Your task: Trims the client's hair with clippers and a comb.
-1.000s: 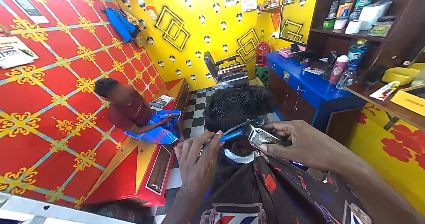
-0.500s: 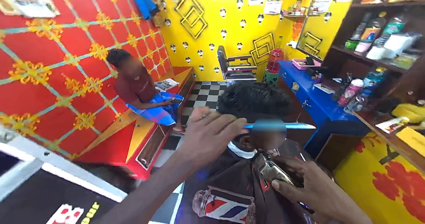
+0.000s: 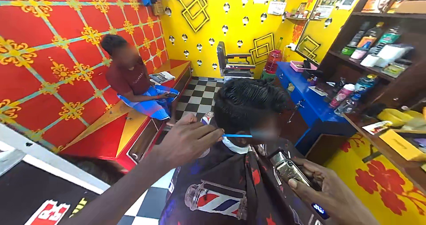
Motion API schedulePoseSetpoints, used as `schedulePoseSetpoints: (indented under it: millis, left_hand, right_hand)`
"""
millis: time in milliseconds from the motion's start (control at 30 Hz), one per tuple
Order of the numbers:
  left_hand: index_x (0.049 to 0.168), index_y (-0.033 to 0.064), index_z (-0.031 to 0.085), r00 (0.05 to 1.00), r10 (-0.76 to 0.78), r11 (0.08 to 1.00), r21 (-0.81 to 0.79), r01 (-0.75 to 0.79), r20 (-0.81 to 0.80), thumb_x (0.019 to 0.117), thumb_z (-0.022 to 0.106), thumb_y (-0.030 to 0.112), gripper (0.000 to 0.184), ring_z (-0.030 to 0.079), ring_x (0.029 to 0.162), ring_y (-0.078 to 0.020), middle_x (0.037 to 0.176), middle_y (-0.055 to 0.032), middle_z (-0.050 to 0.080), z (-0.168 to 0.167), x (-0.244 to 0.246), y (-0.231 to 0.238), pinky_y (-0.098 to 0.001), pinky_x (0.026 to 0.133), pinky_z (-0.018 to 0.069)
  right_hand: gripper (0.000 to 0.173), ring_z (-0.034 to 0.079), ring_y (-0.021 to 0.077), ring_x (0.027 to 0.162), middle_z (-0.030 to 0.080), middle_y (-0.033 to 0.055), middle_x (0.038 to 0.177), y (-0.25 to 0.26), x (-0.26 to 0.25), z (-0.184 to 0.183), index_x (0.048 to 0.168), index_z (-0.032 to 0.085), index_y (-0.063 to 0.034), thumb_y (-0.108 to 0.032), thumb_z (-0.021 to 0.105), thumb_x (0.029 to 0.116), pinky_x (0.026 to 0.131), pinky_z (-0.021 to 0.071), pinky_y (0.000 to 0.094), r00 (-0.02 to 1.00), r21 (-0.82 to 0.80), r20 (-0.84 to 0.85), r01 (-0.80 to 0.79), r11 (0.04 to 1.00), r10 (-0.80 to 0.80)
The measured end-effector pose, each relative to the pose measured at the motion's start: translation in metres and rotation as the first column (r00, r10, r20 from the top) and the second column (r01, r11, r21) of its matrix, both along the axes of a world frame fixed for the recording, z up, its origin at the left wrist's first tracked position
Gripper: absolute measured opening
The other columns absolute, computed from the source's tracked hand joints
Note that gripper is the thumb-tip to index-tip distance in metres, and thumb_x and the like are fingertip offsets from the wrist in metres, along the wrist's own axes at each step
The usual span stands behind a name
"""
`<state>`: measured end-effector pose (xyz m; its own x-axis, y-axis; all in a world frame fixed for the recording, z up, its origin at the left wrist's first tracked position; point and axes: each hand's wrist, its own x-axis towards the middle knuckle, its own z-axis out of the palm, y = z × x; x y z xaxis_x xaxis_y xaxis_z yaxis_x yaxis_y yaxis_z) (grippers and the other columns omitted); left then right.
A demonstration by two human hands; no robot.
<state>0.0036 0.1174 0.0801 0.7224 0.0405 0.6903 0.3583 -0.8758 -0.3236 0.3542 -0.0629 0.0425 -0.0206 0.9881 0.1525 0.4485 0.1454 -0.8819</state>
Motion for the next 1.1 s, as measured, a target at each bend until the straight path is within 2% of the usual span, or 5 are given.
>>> schedulePoseSetpoints:
  millis: [100, 233, 600, 867, 1100]
  left_hand:
    - [0.105, 0.0228, 0.076, 0.993, 0.056, 0.985, -0.168, -0.037, 0.105, 0.1050, 0.053, 0.036, 0.027, 0.065, 0.083, -0.0083, 0.099, 0.0058, 0.075, 0.000, 0.014, -0.010, -0.0350, 0.078, 0.0424]
    - [0.116, 0.0270, 0.076, 0.983, 0.153, 0.952, -0.284, -0.117, 0.106, 0.0983, 0.061, 0.042, 0.027, 0.061, 0.098, -0.0108, 0.113, 0.0077, 0.070, 0.019, 0.017, -0.011, -0.0434, 0.088, 0.0406]
    - [0.120, 0.0224, 0.075, 0.978, 0.188, 0.977, -0.117, -0.177, 0.092, 0.1005, 0.061, 0.034, 0.026, 0.060, 0.099, -0.0166, 0.117, 0.0026, 0.069, 0.040, 0.032, -0.009, -0.0404, 0.082, 0.0400]
    - [0.119, 0.0226, 0.073, 0.974, 0.162, 0.987, -0.014, -0.162, 0.157, 0.1018, 0.062, 0.030, 0.022, 0.060, 0.101, -0.0172, 0.116, 0.0013, 0.069, 0.033, 0.038, -0.004, -0.0402, 0.084, 0.0387]
    - [0.120, 0.0225, 0.072, 0.976, 0.151, 0.988, 0.020, -0.156, 0.160, 0.1015, 0.063, 0.029, 0.022, 0.058, 0.100, -0.0174, 0.117, 0.0017, 0.069, 0.030, 0.039, -0.004, -0.0394, 0.084, 0.0376]
  right_hand:
    - [0.057, 0.073, 0.0108, 0.081, 0.076, -0.0019, 0.101, 0.008, -0.001, 0.003, 0.127, 0.068, -0.0114, -0.052, 0.074, 0.0878, 0.070, 0.0636, 0.0299, 0.998, 0.060, -0.025, 0.062, 0.996, -0.060]
    - [0.058, 0.073, 0.0112, 0.084, 0.076, -0.0028, 0.100, 0.021, -0.004, 0.005, 0.126, 0.070, -0.0145, -0.057, 0.073, 0.0865, 0.072, 0.0634, 0.0310, 0.991, 0.058, -0.038, 0.128, 0.990, -0.126]
    - [0.060, 0.074, 0.0115, 0.086, 0.076, -0.0032, 0.099, 0.054, -0.007, 0.011, 0.127, 0.071, -0.0227, -0.063, 0.073, 0.0821, 0.076, 0.0628, 0.0326, 0.992, -0.053, -0.059, 0.109, 0.993, -0.112]
    - [0.050, 0.074, 0.0175, 0.083, 0.076, 0.0034, 0.096, 0.070, -0.005, 0.027, 0.117, 0.073, -0.0166, -0.055, 0.076, 0.0848, 0.075, 0.0637, 0.0346, 0.986, -0.108, -0.165, -0.012, 0.994, -0.006]
    - [0.053, 0.074, 0.0130, 0.087, 0.076, -0.0004, 0.100, 0.077, -0.016, 0.042, 0.121, 0.072, -0.0193, -0.056, 0.076, 0.0840, 0.078, 0.0629, 0.0314, 0.993, -0.111, -0.118, -0.033, 0.993, 0.020]
